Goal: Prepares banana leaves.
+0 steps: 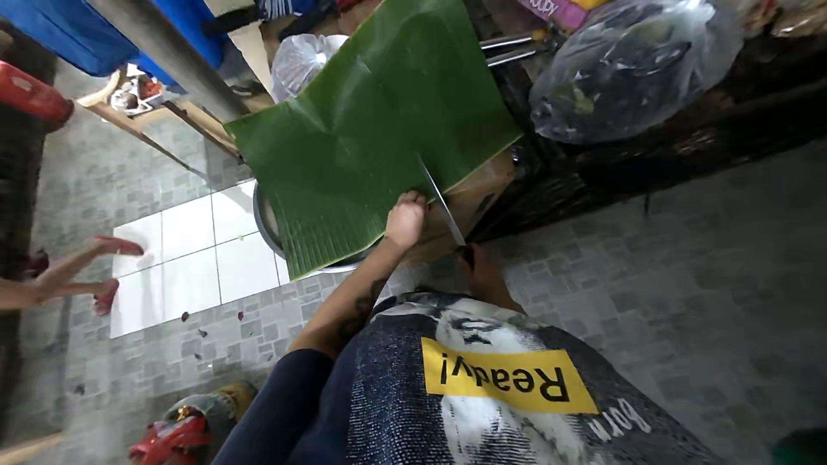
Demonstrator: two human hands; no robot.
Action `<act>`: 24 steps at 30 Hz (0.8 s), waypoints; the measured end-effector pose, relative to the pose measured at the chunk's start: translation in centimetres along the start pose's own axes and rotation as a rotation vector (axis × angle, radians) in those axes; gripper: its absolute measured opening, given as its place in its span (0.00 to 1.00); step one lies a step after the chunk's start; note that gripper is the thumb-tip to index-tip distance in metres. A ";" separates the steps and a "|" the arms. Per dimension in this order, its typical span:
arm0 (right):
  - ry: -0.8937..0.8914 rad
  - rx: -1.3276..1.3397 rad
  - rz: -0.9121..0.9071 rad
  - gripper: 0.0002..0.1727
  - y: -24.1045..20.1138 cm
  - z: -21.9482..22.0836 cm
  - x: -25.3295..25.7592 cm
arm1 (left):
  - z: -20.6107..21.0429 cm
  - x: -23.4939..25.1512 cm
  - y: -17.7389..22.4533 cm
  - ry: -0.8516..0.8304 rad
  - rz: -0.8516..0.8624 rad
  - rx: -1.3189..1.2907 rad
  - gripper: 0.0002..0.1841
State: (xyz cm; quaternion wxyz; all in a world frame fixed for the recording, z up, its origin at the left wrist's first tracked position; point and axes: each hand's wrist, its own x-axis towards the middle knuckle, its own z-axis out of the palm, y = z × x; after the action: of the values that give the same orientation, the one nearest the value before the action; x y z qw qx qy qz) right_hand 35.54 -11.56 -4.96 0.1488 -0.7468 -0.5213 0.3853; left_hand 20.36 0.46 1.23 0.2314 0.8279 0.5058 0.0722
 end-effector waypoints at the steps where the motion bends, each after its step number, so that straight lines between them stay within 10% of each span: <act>1: -0.002 0.003 0.005 0.31 -0.1 0.0 0.0 | -1.0 -0.7 0.8 -0.008 0.000 0.008 0.14; 24: -0.093 -0.065 0.086 0.30 -0.7 -0.4 0.4 | 4.0 2.2 -2.5 0.129 0.174 0.121 0.10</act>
State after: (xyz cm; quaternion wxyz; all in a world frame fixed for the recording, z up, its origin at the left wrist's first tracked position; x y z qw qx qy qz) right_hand 35.39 -10.87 -4.44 0.0833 -0.7543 -0.5073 0.4083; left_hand 20.85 2.13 -3.65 0.1410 0.8748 0.4492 0.1143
